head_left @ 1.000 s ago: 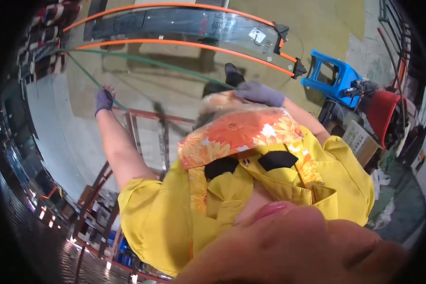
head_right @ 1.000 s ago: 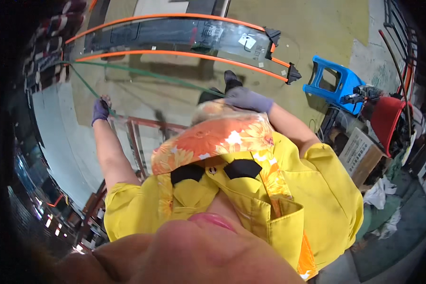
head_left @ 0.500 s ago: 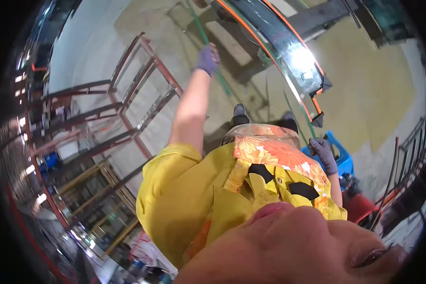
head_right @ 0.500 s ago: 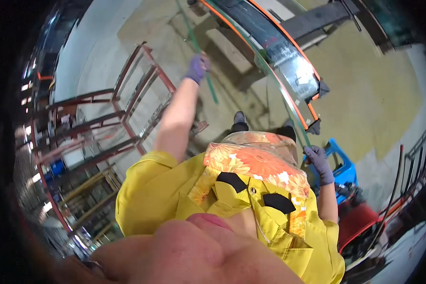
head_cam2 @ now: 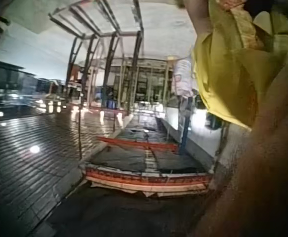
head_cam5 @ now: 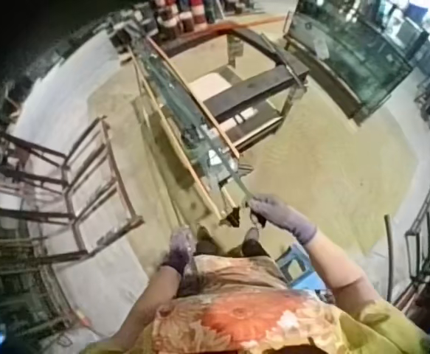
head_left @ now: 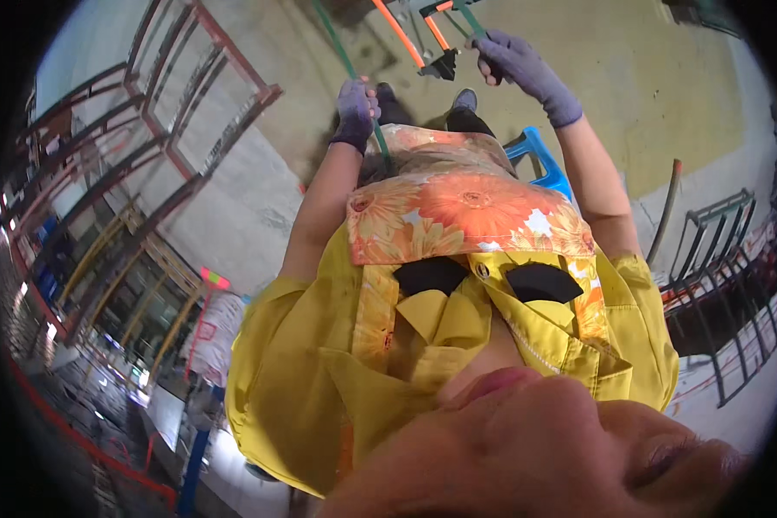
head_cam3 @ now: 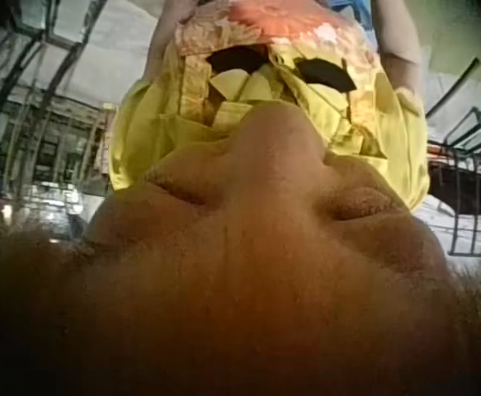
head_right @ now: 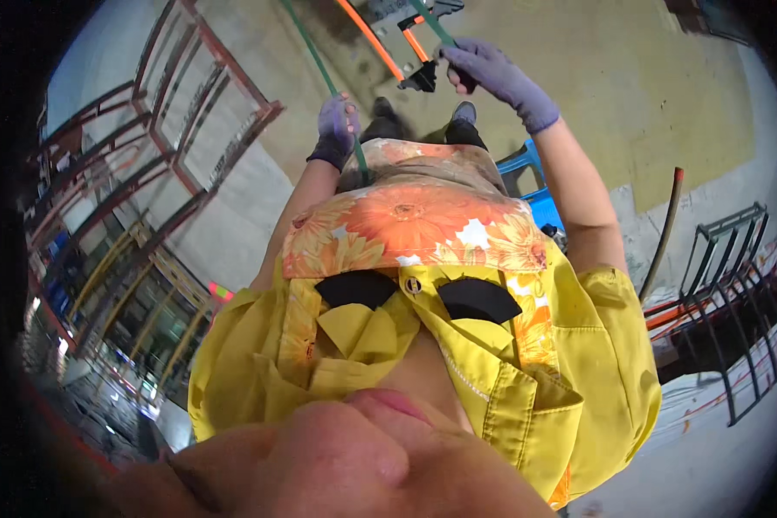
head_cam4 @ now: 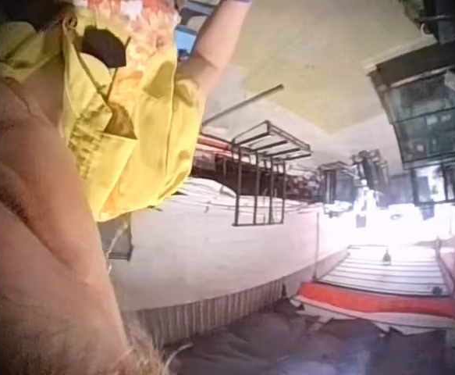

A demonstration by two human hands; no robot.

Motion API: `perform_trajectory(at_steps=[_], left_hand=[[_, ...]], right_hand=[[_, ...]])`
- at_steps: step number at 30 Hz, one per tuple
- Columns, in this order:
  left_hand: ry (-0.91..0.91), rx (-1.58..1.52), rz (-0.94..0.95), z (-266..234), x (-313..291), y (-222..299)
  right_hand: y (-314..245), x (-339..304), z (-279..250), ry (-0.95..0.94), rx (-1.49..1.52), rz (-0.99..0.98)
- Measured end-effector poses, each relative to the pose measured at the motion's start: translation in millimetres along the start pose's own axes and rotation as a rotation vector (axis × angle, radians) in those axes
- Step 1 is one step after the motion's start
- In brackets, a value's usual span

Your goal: Applying sealant and installing hardware on a large glass panel at a manufacturing station.

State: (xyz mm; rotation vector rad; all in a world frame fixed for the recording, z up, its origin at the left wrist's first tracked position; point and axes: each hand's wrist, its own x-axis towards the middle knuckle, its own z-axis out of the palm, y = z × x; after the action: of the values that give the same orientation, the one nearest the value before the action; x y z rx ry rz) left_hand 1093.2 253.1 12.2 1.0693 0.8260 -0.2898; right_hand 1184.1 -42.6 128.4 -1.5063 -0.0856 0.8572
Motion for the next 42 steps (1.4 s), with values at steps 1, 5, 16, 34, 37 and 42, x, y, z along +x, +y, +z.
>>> perform_trajectory(at_steps=[1,5,16,34,37,42], left_hand=[[0.008,-0.017,-0.003,3,-8,-6],[0.030,-0.059,-0.009,11,-27,-32],[0.084,-0.067,0.022,57,-17,-96],[0.101,0.378,0.374,38,-2,-64],[0.039,0.289,0.282,21,14,-66],[-0.015,-0.061,0.131,43,10,-12]], right_hand=[[0,1,-1,-0.005,0.018,0.003],[10,22,-6,-0.014,0.056,0.044],[85,55,1,0.196,-0.666,-0.003],[128,95,45,0.176,-0.019,0.217],[113,84,48,0.171,0.148,0.253],[92,75,51,0.204,0.076,0.307]])
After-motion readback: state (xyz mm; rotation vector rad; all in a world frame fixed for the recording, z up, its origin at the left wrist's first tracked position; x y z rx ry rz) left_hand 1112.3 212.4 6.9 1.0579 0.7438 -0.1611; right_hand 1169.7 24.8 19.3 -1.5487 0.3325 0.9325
